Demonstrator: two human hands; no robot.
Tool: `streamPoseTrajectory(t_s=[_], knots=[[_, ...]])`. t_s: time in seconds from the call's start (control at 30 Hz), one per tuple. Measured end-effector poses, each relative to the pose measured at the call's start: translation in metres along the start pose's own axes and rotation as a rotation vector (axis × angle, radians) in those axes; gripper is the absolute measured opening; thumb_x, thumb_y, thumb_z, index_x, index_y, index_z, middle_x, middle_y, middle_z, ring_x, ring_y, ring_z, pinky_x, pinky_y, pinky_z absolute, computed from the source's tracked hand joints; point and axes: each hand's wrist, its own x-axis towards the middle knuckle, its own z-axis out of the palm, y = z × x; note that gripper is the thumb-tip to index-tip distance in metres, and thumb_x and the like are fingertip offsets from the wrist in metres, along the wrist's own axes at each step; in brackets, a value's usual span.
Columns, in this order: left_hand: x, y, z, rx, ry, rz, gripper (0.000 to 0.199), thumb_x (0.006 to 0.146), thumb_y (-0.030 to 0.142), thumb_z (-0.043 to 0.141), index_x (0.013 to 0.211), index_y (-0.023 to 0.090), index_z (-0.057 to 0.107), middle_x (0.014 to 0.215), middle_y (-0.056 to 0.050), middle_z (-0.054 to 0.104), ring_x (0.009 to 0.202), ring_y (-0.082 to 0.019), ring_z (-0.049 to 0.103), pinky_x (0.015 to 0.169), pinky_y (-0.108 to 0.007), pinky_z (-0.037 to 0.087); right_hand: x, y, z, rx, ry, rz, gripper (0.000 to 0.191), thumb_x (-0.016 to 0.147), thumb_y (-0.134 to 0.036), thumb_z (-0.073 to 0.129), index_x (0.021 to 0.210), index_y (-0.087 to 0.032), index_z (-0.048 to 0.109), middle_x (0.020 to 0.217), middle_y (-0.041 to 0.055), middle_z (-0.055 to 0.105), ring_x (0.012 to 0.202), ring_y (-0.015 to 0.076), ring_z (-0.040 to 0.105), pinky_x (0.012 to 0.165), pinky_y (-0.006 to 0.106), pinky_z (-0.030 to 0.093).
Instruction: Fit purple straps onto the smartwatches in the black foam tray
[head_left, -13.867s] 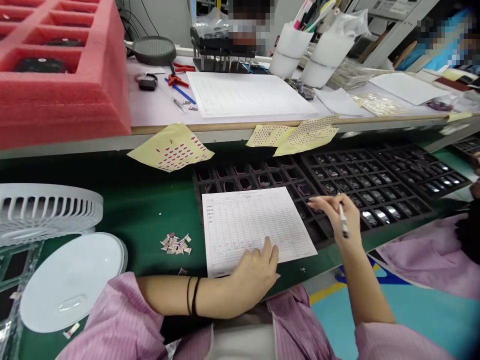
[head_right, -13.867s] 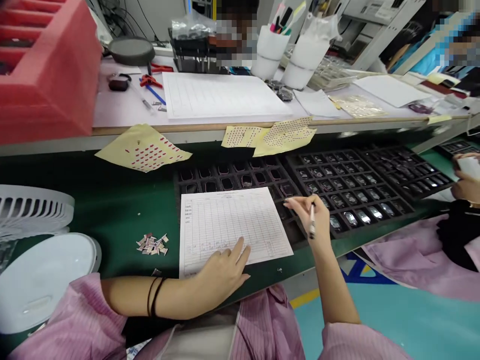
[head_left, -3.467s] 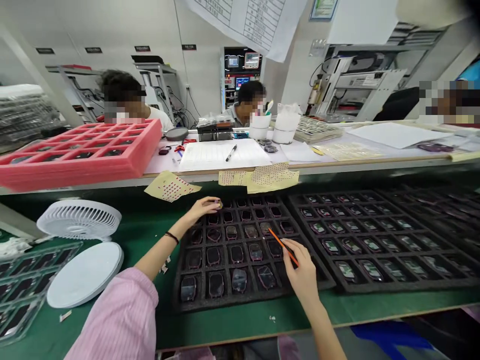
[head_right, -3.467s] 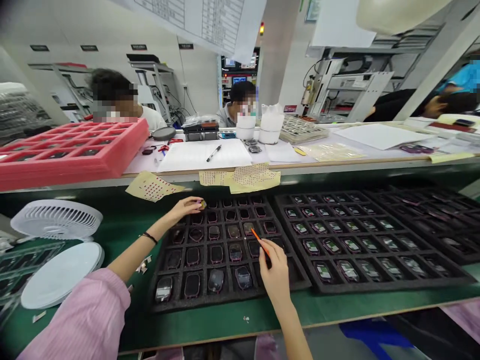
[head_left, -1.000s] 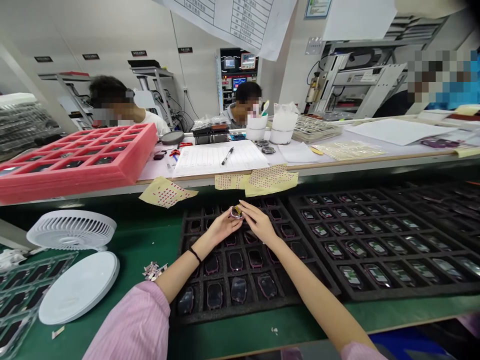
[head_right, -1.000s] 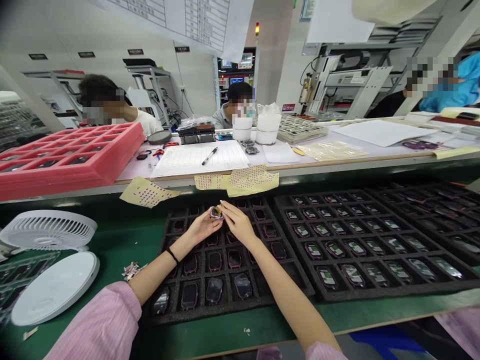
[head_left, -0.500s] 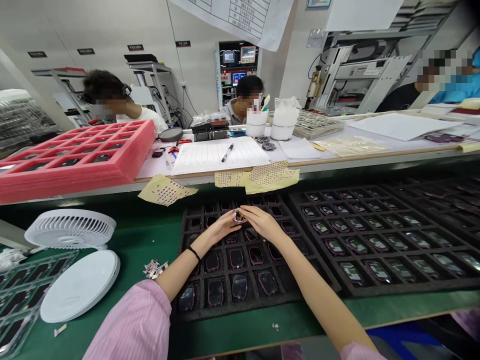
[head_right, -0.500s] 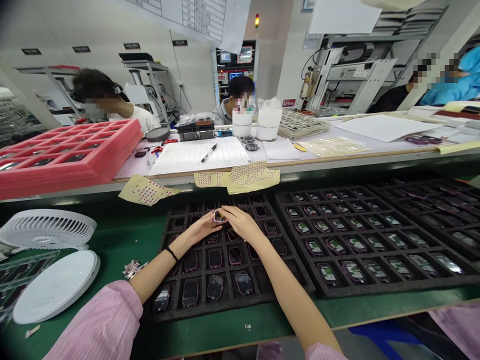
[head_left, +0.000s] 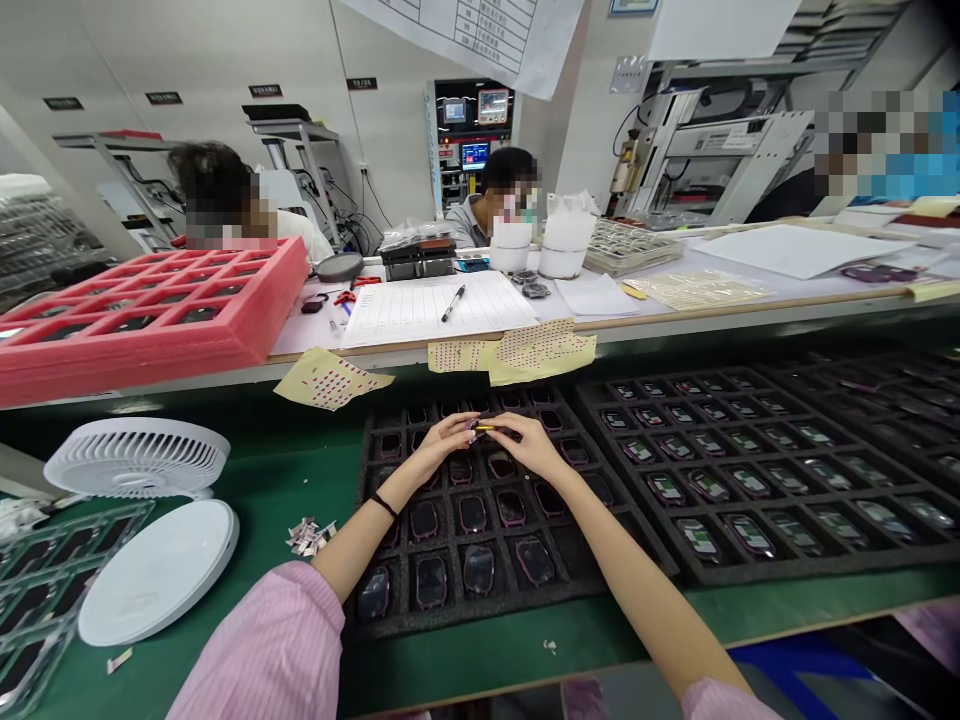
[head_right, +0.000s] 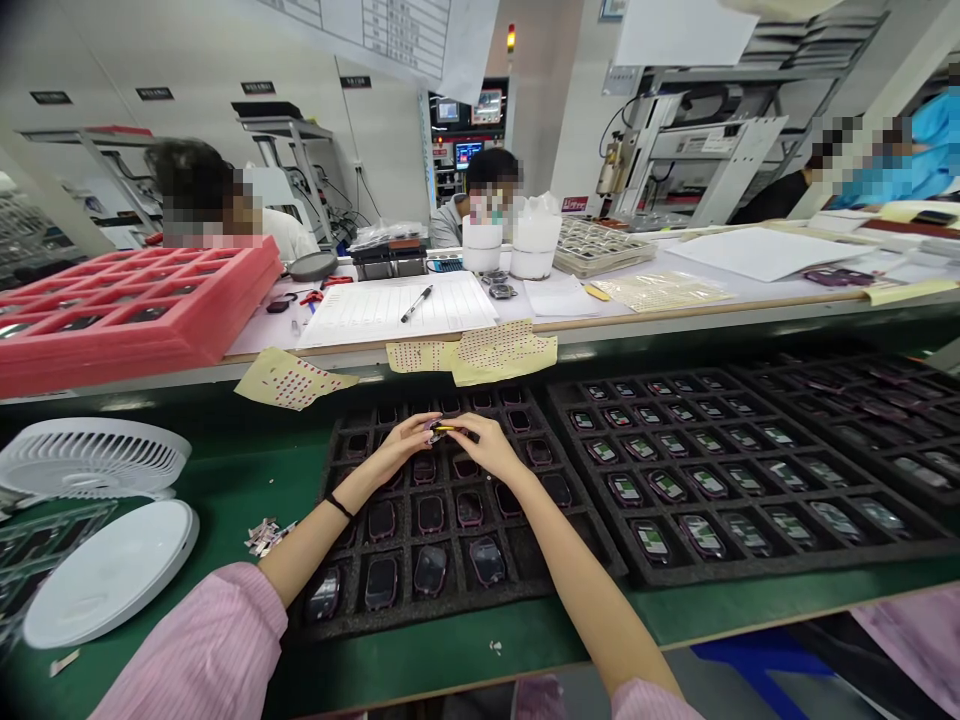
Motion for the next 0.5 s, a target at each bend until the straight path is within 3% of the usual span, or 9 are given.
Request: streamPoseTrajectory(t_s=[0.13,0.23,0.33,0.5], knots=[[-0.0011,0.0025,0.0021,-0.02,0.008,-0.01,0.047,0.066,0.034,0.08,0.11,0.022,0.069,0.112,-0.008,0.068,0.098,-0.019,0.059,0.076,-0.024,0.042,0.0006,0.0003,0.0027,0.337,0.018,0.248,0.028,0.082,-0.041,0.065,0.099,-0.02,0.073,0.093,0.0075,0.073,0.07,0.0164,0.068,0.067,0.032,0.059],[-0.0017,0.0026,0.0039,-0.09,0.01,-0.023,0.045,0.064,0.031,0.082,0.107,0.022,0.071,0.108,-0.007,0.068,0.094,-0.018,0.059,0.075,-0.024,0.043,0.0012,-0.0001,0.0042,0.389,0.009,0.289,0.029,0.081,-0.042,0.065,0.098,-0.019,0.074,0.089,0.0066,0.073,0.062,0.0143,0.066,0.065,0.032,0.059],[-0.0013,0.0004,0.0054,-0.246,0.015,-0.079,0.044,0.065,0.032,0.082,0.107,0.022,0.071,0.103,-0.006,0.069,0.088,-0.015,0.06,0.074,-0.023,0.044,0.0009,-0.002,0.0061,0.382,-0.015,0.259,0.03,0.082,-0.042,0.065,0.102,-0.021,0.074,0.094,0.007,0.072,0.062,0.013,0.066,0.066,0.032,0.059],[-0.001,-0.0043,0.0079,-0.494,0.003,-0.182,0.031,0.075,0.029,0.075,0.104,0.021,0.071,0.096,-0.005,0.069,0.08,-0.012,0.062,0.07,-0.022,0.044,-0.0013,-0.0057,0.0085,0.162,-0.023,0.041,0.031,0.083,-0.037,0.065,0.111,-0.024,0.071,0.103,0.0085,0.069,0.088,0.0186,0.065,0.069,0.03,0.056]])
